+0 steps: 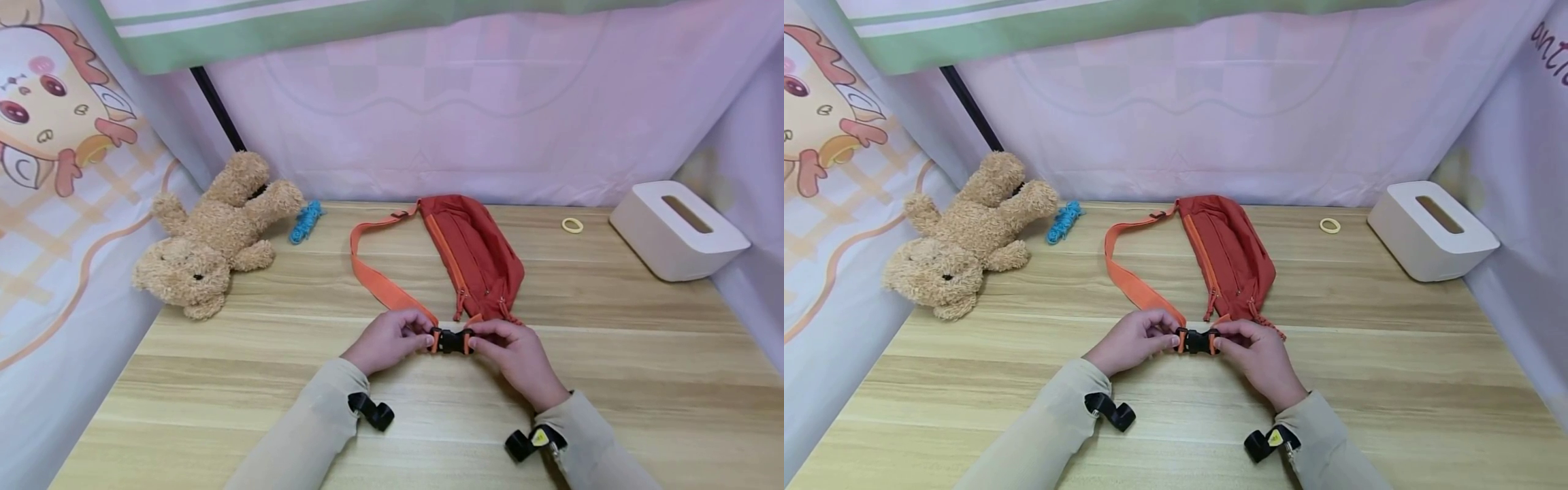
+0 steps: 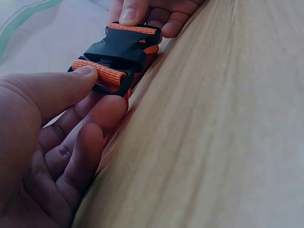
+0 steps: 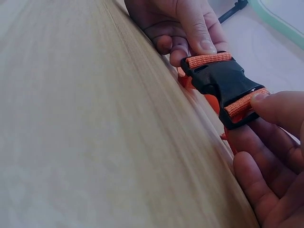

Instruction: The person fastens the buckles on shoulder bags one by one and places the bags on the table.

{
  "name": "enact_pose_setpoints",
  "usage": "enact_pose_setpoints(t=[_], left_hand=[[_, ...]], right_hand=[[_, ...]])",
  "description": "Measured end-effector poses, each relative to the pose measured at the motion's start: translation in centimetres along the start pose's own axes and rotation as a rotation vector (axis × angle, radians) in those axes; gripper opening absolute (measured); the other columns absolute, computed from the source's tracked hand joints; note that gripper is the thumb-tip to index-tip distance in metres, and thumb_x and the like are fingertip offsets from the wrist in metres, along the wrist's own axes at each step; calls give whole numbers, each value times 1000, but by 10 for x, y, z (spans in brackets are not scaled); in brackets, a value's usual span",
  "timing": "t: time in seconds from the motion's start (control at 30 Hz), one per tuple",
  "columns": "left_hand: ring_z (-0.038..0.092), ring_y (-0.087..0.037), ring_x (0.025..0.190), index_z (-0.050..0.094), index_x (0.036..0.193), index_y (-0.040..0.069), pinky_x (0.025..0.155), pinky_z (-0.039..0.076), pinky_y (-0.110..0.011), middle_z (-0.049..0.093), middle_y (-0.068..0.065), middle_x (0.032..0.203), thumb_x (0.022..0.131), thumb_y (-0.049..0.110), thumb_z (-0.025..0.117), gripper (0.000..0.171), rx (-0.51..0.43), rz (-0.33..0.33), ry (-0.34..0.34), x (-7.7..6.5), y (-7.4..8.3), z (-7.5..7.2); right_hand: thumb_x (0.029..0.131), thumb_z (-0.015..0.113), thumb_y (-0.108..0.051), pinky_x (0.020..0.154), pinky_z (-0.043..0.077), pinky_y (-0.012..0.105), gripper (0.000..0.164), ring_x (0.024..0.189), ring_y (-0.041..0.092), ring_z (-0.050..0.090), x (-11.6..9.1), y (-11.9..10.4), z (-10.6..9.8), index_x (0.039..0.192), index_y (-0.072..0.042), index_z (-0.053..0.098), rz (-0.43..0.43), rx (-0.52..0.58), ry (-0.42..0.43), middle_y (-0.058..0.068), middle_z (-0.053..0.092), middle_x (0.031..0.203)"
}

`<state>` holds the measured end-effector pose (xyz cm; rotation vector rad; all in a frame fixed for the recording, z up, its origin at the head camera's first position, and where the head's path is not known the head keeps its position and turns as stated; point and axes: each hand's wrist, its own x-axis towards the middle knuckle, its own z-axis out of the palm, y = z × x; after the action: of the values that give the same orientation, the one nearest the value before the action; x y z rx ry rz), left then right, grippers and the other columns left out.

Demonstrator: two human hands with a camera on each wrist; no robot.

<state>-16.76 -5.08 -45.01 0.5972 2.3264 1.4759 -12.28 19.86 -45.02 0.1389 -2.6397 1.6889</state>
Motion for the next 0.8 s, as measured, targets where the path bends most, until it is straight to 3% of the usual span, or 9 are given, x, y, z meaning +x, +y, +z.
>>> enact_pose_setpoints(t=[0.6, 0.8], left_hand=[[63, -10, 77, 72, 99, 16, 69, 53, -26, 67, 7, 91, 94, 20, 73, 7, 21, 3, -17, 0, 1, -1], [63, -10, 76, 72, 98, 16, 68, 53, -27, 68, 7, 89, 94, 19, 73, 6, 17, 5, -23, -1, 2, -2]], right_hand=[[87, 80, -18, 77, 50, 21, 22, 95, 10, 64, -1, 1, -2, 109, -14, 79, -61, 43, -17, 0, 74, 97], [88, 79, -19, 78, 50, 22, 19, 98, 12, 64, 0, 2, -1, 106, -16, 80, -47, -4, -16, -1, 74, 100]])
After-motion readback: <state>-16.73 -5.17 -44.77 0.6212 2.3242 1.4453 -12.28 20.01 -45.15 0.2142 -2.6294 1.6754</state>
